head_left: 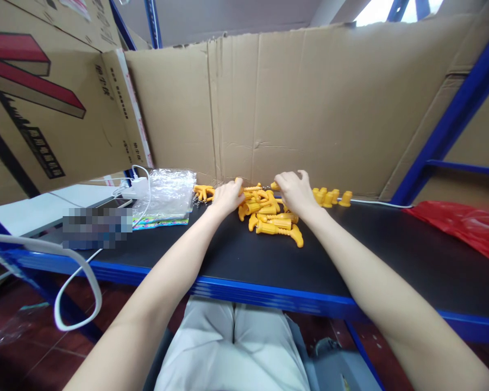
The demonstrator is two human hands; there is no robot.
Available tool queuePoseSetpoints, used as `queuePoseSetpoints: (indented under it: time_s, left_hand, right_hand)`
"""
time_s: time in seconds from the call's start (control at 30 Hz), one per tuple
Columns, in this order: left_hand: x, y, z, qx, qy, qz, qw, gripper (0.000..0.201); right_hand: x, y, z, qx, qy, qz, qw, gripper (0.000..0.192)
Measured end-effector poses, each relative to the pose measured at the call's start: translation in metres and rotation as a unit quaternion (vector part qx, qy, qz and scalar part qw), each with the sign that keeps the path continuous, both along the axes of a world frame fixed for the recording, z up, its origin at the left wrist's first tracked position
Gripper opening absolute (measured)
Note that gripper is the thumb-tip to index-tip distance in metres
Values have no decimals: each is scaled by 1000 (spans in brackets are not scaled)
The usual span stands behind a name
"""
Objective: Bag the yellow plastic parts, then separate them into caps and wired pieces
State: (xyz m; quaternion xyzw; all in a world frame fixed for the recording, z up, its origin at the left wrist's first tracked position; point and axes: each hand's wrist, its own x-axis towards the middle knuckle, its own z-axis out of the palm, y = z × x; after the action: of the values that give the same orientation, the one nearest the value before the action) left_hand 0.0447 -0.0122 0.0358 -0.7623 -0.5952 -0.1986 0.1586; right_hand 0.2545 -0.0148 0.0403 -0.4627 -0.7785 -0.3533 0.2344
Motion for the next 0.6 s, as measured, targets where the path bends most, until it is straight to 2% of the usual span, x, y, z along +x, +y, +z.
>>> queuePoseSetpoints:
  time_s: [0.13,0.3,0.43,0.6]
  left_hand:
    - [-19,21,10,-11,23,60,998,33]
    - [-51,54,13,-15,12,56,998,36]
    - [-68,71,-1,-59,18,31,998,36]
    - [-76,77,-25,-108,45,-12,993,42]
  right_hand:
    - [28,7,5,32,113,-25,993,25]
    - [69,24,-1,63,268,-82,958,25]
    - [100,32,-17,94,368,-130,916,28]
    - [132,31,-36,98,489,-210,841,34]
